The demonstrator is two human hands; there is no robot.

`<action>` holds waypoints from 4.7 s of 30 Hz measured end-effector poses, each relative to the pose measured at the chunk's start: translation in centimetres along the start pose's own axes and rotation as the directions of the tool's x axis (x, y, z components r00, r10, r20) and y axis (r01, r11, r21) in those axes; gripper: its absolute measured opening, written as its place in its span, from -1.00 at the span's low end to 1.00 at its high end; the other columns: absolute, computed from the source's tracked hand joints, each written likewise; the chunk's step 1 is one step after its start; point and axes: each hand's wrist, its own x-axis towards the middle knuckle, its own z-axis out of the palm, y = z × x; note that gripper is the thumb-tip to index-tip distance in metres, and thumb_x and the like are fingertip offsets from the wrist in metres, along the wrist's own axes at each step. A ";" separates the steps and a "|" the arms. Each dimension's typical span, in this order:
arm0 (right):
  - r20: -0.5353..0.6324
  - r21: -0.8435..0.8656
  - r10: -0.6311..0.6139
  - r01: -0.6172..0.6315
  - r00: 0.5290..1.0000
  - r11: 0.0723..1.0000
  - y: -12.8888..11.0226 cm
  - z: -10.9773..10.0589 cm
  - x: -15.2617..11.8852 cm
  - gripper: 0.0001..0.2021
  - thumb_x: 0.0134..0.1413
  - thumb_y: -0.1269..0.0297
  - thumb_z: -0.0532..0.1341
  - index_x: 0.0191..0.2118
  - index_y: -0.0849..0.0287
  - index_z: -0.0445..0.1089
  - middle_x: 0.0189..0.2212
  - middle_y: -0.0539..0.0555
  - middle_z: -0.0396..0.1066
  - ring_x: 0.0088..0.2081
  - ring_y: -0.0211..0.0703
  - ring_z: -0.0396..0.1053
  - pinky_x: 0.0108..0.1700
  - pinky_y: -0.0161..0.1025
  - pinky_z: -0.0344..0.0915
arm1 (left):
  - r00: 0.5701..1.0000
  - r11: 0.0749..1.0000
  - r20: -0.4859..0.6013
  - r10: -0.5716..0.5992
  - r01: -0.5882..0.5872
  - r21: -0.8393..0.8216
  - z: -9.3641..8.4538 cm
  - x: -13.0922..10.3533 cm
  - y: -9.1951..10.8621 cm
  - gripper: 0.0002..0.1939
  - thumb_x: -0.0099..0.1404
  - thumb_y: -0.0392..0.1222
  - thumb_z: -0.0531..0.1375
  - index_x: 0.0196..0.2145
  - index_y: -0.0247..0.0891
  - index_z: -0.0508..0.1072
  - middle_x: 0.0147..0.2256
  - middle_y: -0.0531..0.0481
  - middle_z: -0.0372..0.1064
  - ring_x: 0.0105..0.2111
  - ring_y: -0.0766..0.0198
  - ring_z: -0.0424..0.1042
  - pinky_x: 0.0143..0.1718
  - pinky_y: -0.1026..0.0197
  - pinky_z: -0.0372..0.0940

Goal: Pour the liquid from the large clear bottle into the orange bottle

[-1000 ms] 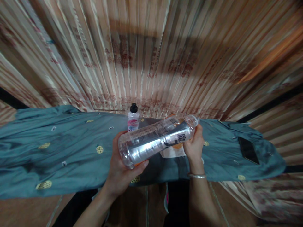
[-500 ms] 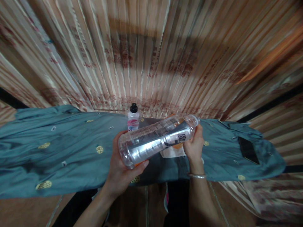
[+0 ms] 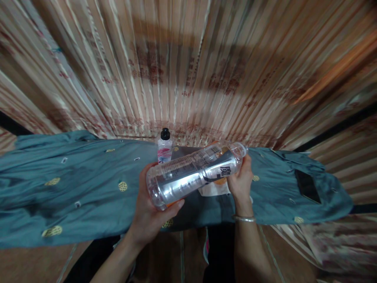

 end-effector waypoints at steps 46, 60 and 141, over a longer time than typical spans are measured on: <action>0.004 -0.003 0.034 -0.034 0.999 0.999 -0.3 -0.1 0.0 -0.29 0.02 -0.06 0.22 0.23 0.26 0.34 -0.01 0.35 0.61 -0.09 0.25 0.60 -0.06 0.09 0.52 | 0.999 0.999 -0.005 -0.050 0.050 0.005 0.1 0.1 0.4 -0.17 -0.03 -0.17 0.50 0.15 -0.06 0.26 -0.02 -0.03 0.55 -0.04 -0.01 0.63 -0.03 -0.03 0.59; 0.018 -0.033 0.069 -0.069 0.997 0.997 -0.6 -0.2 0.1 -0.23 0.01 -0.12 0.22 0.26 0.28 0.33 -0.02 0.36 0.61 -0.14 0.25 0.60 -0.06 0.09 0.50 | 1.000 1.000 0.007 -0.016 0.016 0.014 0.0 0.0 0.1 -0.23 0.02 -0.21 0.47 0.15 -0.02 0.26 -0.01 0.00 0.52 -0.04 0.00 0.62 -0.02 -0.04 0.58; -0.025 -0.044 0.068 -0.069 0.997 0.997 -0.7 0.2 0.1 -0.21 -0.11 -0.01 0.33 0.25 0.26 0.34 0.01 0.34 0.64 -0.04 0.26 0.64 -0.02 0.05 0.55 | 0.996 0.996 -0.053 -0.077 0.074 -0.045 0.2 0.0 -0.6 -0.25 -0.03 -0.15 0.52 0.11 -0.02 0.37 0.00 0.02 0.60 0.01 0.01 0.64 0.04 -0.01 0.57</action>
